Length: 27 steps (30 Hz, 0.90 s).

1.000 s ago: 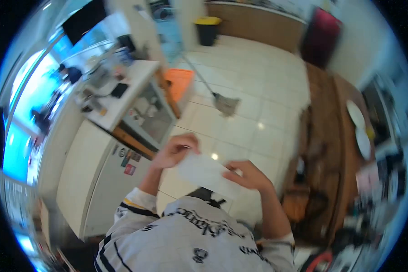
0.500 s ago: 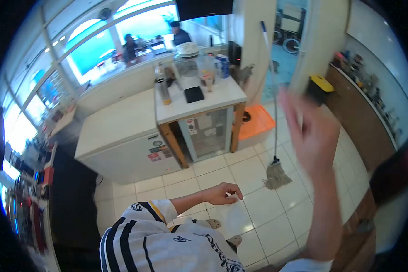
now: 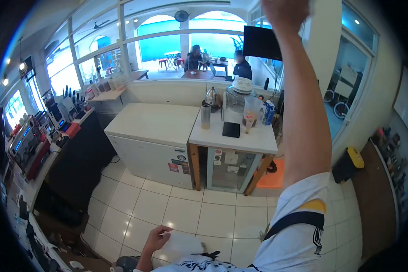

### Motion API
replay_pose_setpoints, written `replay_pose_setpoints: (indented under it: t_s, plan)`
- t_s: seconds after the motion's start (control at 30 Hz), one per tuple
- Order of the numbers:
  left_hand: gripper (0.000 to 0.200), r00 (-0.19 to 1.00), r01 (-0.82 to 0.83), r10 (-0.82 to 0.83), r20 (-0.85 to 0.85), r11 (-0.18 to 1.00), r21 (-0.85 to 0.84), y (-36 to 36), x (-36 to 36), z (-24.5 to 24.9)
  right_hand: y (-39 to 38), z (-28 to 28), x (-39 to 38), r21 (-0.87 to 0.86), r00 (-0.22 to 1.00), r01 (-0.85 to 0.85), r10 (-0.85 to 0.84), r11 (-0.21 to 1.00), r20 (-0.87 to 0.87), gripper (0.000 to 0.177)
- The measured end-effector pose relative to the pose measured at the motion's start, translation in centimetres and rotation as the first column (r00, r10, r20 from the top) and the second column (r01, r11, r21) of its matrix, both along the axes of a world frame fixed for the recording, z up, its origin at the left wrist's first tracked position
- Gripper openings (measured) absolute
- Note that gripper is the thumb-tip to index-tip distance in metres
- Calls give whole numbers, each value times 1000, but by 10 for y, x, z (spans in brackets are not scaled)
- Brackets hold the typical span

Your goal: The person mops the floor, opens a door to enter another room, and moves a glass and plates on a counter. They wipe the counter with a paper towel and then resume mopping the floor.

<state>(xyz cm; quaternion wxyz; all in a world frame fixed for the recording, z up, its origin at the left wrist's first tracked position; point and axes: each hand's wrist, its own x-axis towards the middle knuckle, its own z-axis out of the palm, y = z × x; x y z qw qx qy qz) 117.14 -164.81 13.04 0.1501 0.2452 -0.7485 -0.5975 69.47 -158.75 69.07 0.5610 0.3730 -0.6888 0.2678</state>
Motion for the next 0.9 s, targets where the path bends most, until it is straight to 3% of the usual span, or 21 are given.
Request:
replay_pose_setpoints:
  t_s: [0.03, 0.07, 0.1, 0.13, 0.17, 0.2, 0.27, 0.3, 0.33, 0.4, 0.47, 0.57, 0.6, 0.63, 0.67, 0.7, 0.73, 0.77, 0.8, 0.83, 0.9]
  plan:
    - [18, 998, -56, 56, 19, 998, 16, -1, -1, -3, -14, -25, 6, 379, 960, -207, 112, 902, 257, 39]
    - [18, 997, -67, 68, 21, 998, -19, 2, 0, 2, -27, -50, 15, 604, 719, -570, -17, 557, 695, 38]
    - [18, 996, -84, 85, 19, 995, -45, 10, -5, 10, -40, -76, 24, 573, 483, -754, -319, 321, 815, 38]
    - [19, 995, -99, 100, 13, 992, -73, 16, -9, 18, -61, -123, 41, 638, 576, -769, -399, 30, 714, 47]
    - [18, 993, -120, 117, -27, 986, -117, 25, -9, 23, -69, -184, 57, 665, 647, -744, -180, 67, 741, 52]
    - [18, 986, -156, 145, -82, 974, -164, 34, -11, 28, -73, -236, 71, 706, 706, -703, 32, -90, 707, 50]
    - [18, 963, -253, 222, -150, 937, -240, 58, -13, 43, -71, -348, 99, 367, 404, -839, -8, -402, 915, 50]
    - [18, 951, -300, 268, -152, 916, -267, 76, -9, 54, -41, -364, 141, 197, 299, -910, -249, -364, 921, 55]
    - [18, 937, -345, 312, -155, 891, -295, 95, -5, 63, -18, -404, 172, 244, 279, -869, -20, -430, 960, 60]
    - [15, 868, -494, 451, -205, 820, -289, 142, 2, 73, 34, -484, 222, 127, -18, -826, 251, -549, 968, 66]
    - [16, 752, -659, 607, -256, 704, -266, 195, 1, 71, 90, -506, 255, -186, -209, -599, -72, -779, 975, 51]
    - [36, 535, -832, 760, -370, 549, -77, 271, -3, 50, 136, -545, 271, -207, -112, -628, -175, -750, 978, 32]
    - [48, 451, -873, 818, -356, 488, 15, 299, -5, 49, 148, -557, 261, -28, -108, -717, 72, -697, 991, 24]
    - [63, 275, -939, 907, -319, 325, 115, 330, -3, 67, 148, -562, 255, 214, 211, -673, 94, -708, 973, 24]
    - [81, 166, -955, 952, -256, 220, 197, 365, 18, 72, 158, -561, 246, 222, 186, -737, 125, -639, 975, 24]
    - [85, -88, -962, 956, -280, -8, 275, 402, 35, 80, 163, -554, 242, 272, 259, -732, 114, -625, 959, 22]
    - [87, -317, -903, 922, -221, -222, 369, 441, 52, 110, 169, -552, 238, 169, 128, -751, 110, -638, 986, 19]
    - [88, -430, -847, 861, -272, -280, 451, 482, 78, 112, 177, -546, 238, 162, 182, -751, 36, -640, 983, 18]
    - [86, -547, -769, 813, -198, -396, 502, 522, 88, 124, 174, -583, 220, 264, 212, -712, 159, -651, 964, 23]
    - [85, -621, -700, 770, -146, -462, 544, 560, 95, 137, 185, -580, 226, 52, 151, -706, -79, -706, 985, 26]
    - [83, -615, -713, 778, -130, -478, 513, 638, 84, 152, 199, -611, 214, 118, 302, -644, -109, -756, 947, 25]
